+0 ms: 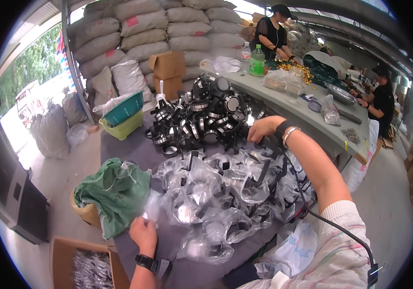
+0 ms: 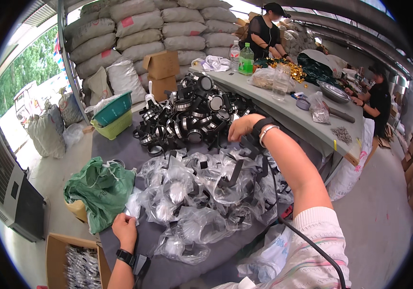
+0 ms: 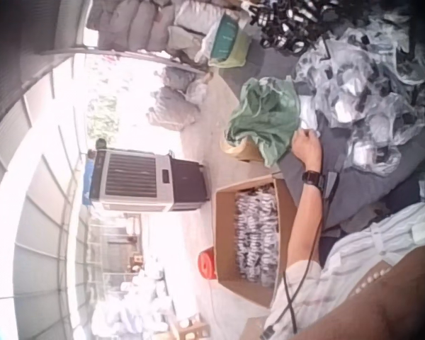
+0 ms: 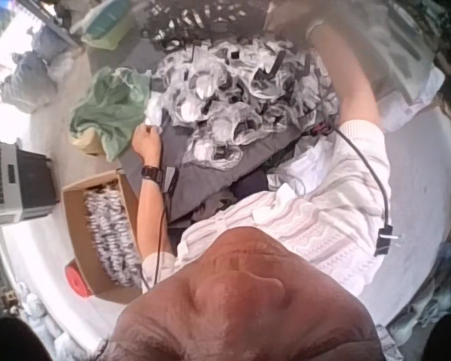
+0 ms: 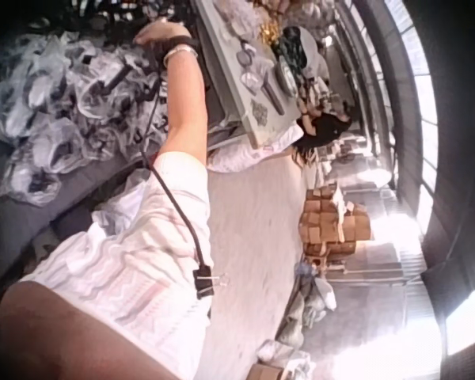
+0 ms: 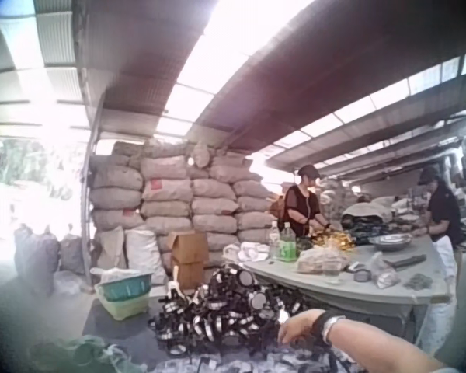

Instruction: The person repeatedly picks up a metal ring and a plastic bag, inserts the ring into the bag, and places the finished item onto a pile.

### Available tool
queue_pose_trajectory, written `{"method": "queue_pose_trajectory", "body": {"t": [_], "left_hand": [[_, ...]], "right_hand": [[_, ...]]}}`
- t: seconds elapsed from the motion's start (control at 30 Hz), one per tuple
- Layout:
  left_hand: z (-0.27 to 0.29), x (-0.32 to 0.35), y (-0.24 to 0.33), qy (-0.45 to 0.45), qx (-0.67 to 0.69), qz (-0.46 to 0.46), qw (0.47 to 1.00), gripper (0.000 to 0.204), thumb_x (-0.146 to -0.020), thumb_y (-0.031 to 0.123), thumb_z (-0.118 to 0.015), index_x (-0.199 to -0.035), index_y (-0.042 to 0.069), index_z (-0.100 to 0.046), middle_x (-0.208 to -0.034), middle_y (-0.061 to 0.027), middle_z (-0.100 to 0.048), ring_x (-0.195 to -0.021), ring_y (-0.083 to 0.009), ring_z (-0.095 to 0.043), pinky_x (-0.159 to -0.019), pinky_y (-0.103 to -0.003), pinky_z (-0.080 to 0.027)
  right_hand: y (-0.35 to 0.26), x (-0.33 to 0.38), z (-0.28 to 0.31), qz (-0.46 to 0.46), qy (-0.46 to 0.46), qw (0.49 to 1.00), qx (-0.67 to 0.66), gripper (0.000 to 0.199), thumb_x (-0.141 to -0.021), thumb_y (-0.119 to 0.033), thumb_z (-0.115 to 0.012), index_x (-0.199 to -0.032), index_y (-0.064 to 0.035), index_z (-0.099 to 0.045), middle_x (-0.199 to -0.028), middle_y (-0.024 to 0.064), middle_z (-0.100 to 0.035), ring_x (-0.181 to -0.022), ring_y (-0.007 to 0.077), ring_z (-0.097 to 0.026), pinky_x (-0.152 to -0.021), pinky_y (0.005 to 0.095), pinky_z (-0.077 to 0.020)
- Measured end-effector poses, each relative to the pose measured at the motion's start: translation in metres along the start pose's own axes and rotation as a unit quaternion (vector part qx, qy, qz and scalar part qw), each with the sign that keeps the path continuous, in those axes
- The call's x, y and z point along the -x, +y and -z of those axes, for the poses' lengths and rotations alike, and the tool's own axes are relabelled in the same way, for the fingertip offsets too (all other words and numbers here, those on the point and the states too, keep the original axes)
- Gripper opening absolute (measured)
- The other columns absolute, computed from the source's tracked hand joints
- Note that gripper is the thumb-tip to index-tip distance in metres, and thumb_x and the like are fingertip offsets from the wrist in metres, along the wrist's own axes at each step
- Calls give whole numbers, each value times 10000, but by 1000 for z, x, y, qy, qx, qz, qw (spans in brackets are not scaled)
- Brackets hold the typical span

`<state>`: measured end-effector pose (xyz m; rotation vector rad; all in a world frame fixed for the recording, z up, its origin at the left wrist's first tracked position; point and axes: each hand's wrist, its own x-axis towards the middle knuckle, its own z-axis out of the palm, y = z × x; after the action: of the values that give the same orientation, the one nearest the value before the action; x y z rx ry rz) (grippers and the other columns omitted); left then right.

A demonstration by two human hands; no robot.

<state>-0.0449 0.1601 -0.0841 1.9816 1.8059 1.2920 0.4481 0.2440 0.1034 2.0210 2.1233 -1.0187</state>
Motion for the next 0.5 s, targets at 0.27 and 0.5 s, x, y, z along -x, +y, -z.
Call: {"method": "queue_pose_trajectory", "body": {"t": [0.27,0.5], "left_hand": [[1,-1,2,1,10,13,1000,137,-662,89,-631,-621,20,-520,-655,-113,-523,-677,-310,-525,-625,-397,-407],[3,2,-2,3,-5,8,1000,163,-662,112,-639,-626,18,-511,-690,-123,-529,-697,-325,-515,-633,-413,-400]], "right_hand": [[22,-56,-33,-24,-140,989,-41,385,-785,-205,-575,-1119,-18,-613,-1004,60,-648,-859,143,-569,-767,319,-461],[13,-73,-43,-16,-105,987,123,434,-784,-228,-587,-1166,-21,-580,-1072,85,-638,-929,192,-582,-822,342,-461]]}}
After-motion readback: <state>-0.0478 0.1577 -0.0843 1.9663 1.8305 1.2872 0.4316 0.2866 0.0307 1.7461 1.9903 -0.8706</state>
